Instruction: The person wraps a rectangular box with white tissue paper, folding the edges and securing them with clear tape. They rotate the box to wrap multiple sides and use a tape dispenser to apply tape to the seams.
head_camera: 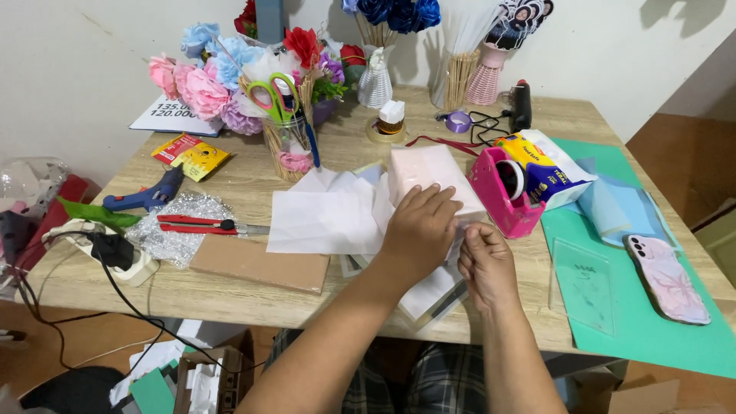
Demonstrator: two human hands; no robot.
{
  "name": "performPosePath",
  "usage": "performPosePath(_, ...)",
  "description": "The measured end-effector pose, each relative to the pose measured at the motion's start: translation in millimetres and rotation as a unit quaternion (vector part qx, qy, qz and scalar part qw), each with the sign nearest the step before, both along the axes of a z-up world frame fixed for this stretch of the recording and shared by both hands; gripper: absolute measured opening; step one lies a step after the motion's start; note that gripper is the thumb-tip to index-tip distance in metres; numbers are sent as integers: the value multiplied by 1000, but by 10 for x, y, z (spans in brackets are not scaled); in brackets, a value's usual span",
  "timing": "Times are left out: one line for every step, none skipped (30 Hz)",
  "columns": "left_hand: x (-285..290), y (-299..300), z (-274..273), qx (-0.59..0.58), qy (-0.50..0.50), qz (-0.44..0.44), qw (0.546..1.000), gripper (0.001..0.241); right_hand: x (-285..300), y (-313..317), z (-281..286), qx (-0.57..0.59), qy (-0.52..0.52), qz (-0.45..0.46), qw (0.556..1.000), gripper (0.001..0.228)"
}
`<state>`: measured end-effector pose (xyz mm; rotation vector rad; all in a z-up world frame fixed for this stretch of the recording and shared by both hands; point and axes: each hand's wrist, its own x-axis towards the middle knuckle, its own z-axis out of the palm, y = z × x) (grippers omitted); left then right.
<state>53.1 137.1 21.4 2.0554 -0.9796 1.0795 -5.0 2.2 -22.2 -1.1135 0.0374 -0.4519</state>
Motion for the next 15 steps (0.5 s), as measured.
performPosePath(-18,18,30,0,1,1,1000,19,1,17,5,0,1,1,1000,8)
performPosePath(-38,33,59,4,3,-2,1000,19,-2,32,9,-24,11,-19,999,9)
performPosePath(-59,47,89,8,5,-4,1000,19,-6,46,13,-47,21,-39,998,10)
performPosePath(-59,48,95,9,7,-4,1000,19,-1,57,21,-47,22,-39,998,10)
performPosePath(-61,48,101,10,8,-4,1000,19,3,66,29,-58,33,-57,996,13)
performPosePath(-62,47,110,11,9,-4,1000,19,6,76,37,-68,43,-76,994,15)
performPosePath(-71,51,111,12,10,-5,1000,19,8,82,34,-67,44,-77,994,15)
performPosePath(-76,54,116,12,14,-5,1000,19,15,87,36,-66,48,-90,993,16)
performPosePath(-82,59,123,12,18,-6,1000,19,20,93,39,-65,51,-104,991,17)
performPosePath(-86,59,130,12,18,-6,1000,19,19,102,56,-65,51,-104,991,17)
performPosePath(-91,62,138,13,21,-7,1000,20,18,113,74,-72,67,-127,987,19)
performPosePath(-99,68,141,13,24,-8,1000,20,13,126,88,-79,83,-148,982,21)
performPosePath(-102,71,139,12,25,-7,1000,20,10,136,106,-80,83,-148,982,21)
performPosePath(-102,71,139,13,25,-9,1000,20,11,143,125,-82,92,-153,980,22)
performPosePath(-102,72,139,15,26,-11,999,20,12,151,145,-84,101,-159,978,22)
